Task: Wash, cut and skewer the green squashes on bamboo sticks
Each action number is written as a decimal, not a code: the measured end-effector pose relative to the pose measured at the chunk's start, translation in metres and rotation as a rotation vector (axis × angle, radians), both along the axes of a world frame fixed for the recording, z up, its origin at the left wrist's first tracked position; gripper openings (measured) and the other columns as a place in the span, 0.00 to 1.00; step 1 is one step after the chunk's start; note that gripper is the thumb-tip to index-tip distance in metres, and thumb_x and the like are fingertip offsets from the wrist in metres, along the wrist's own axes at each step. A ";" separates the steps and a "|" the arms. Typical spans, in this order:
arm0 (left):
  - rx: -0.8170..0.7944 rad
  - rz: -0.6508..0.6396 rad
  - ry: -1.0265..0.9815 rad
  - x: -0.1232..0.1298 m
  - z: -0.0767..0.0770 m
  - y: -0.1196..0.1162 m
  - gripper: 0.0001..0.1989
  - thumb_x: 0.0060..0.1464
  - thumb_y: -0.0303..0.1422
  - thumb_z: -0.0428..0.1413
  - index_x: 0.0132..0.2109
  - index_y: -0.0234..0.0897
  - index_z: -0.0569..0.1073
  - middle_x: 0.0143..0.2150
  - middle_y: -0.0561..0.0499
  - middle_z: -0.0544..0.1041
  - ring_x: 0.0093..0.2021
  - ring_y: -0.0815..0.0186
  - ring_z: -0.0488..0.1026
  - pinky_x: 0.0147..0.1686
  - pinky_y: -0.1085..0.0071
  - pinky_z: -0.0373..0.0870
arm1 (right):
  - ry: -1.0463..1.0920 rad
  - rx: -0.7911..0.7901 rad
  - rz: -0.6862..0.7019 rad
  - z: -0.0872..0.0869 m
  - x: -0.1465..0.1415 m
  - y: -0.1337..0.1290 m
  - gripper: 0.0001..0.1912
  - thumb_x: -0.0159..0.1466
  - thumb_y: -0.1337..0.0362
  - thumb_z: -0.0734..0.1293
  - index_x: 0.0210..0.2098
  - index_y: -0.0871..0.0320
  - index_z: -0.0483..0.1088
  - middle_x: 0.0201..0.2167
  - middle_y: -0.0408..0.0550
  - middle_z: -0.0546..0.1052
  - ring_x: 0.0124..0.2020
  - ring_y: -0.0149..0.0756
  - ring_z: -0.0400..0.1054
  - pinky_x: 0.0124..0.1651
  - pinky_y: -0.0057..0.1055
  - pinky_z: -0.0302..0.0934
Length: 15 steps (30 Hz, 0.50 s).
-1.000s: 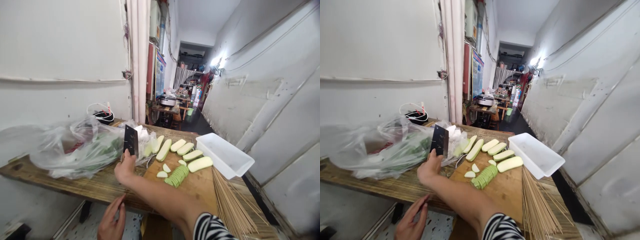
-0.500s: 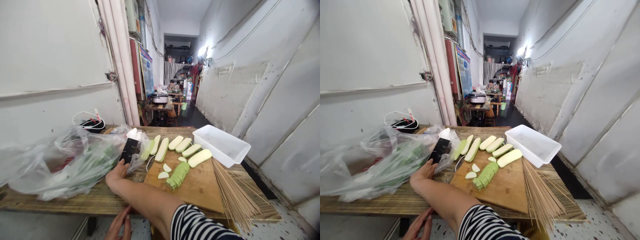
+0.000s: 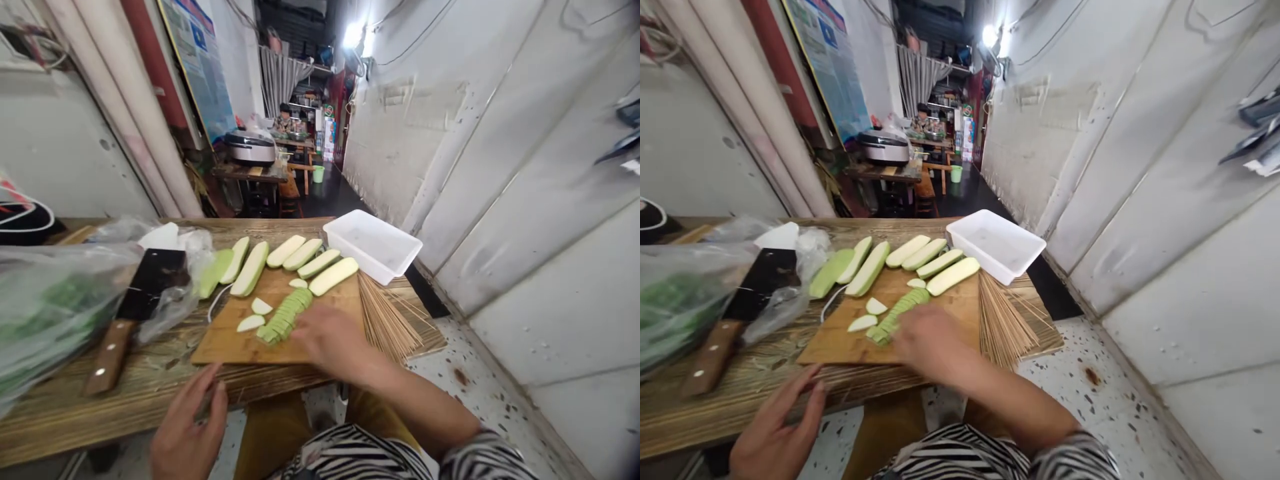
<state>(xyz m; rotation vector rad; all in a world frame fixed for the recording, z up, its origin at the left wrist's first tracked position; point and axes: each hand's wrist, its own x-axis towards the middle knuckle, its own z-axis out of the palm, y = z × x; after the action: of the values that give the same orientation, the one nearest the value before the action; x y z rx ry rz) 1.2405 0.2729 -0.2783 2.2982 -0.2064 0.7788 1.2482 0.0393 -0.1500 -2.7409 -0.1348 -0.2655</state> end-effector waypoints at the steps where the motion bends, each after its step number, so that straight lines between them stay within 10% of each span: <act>1: 0.002 -0.033 -0.018 0.003 0.005 -0.011 0.17 0.59 0.38 0.49 0.54 0.45 0.70 0.49 0.48 0.75 0.49 0.58 0.72 0.55 0.59 0.67 | 0.026 -0.068 -0.126 -0.005 -0.008 -0.040 0.14 0.67 0.61 0.59 0.36 0.58 0.76 0.35 0.44 0.77 0.39 0.30 0.70 0.43 0.26 0.61; 7: 0.062 -0.156 -0.116 0.028 0.010 -0.068 0.19 0.59 0.35 0.52 0.57 0.41 0.67 0.53 0.44 0.72 0.53 0.58 0.69 0.57 0.58 0.64 | 0.219 -0.384 -0.455 -0.063 -0.012 -0.200 0.11 0.63 0.68 0.61 0.34 0.69 0.73 0.37 0.62 0.74 0.41 0.47 0.69 0.39 0.35 0.59; 15: 0.379 -0.031 0.009 0.081 -0.005 -0.115 0.39 0.50 0.52 0.55 0.63 0.36 0.57 0.64 0.34 0.60 0.63 0.46 0.57 0.60 0.48 0.55 | 0.256 -0.430 -0.372 -0.100 -0.004 -0.246 0.10 0.64 0.70 0.59 0.34 0.65 0.72 0.36 0.57 0.75 0.43 0.43 0.69 0.41 0.32 0.57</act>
<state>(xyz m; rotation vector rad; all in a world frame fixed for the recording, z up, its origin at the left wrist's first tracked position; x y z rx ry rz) 1.3213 0.1579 -0.2835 2.6450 -0.4150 0.7650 1.2440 -0.2063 -0.2504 -3.1824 0.4400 0.0263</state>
